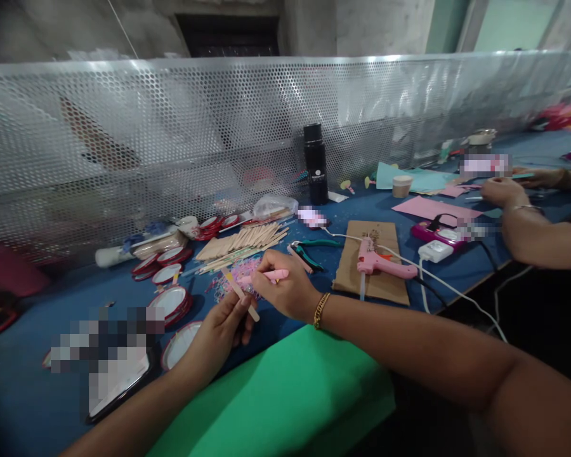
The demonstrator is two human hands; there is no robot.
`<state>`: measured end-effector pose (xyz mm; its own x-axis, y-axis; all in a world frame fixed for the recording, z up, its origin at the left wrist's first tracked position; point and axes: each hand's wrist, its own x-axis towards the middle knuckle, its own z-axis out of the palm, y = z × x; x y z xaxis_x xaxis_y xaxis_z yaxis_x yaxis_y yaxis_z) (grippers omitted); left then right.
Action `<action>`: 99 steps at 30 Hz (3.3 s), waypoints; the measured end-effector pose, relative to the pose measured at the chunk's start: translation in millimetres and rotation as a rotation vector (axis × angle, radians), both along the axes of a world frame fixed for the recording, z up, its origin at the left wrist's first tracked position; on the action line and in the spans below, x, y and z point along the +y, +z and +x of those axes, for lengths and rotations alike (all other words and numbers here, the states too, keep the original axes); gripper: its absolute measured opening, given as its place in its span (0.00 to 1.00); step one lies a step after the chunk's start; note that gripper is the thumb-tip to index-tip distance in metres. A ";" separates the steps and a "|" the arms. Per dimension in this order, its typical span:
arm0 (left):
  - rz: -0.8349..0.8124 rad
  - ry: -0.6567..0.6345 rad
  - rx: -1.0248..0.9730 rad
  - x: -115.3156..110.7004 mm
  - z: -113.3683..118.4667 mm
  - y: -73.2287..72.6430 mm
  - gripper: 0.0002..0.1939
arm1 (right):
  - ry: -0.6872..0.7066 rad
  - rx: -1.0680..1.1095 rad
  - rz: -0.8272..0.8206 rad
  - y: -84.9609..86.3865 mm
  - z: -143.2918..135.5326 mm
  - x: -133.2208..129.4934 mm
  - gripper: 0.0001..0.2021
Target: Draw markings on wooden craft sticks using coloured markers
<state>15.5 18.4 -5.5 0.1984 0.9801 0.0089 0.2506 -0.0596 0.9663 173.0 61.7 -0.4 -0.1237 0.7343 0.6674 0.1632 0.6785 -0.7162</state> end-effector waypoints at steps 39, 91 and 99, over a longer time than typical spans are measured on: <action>-0.004 0.023 -0.016 -1.6 0.8 2.1 0.16 | 0.053 -0.029 0.020 0.3 -1.2 -2.1 0.08; 0.043 0.009 0.011 0.9 -0.4 -0.7 0.14 | 0.024 -0.001 0.029 2.2 -1.2 -2.3 0.08; 0.032 0.013 0.008 0.7 -0.9 -0.6 0.13 | -0.005 0.000 -0.003 3.6 -1.1 -2.5 0.07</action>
<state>14.6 19.2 -6.2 0.1860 0.9818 0.0384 0.2591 -0.0867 0.9619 171.9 59.2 3.2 -0.1199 0.7367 0.6655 0.1661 0.6758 -0.7181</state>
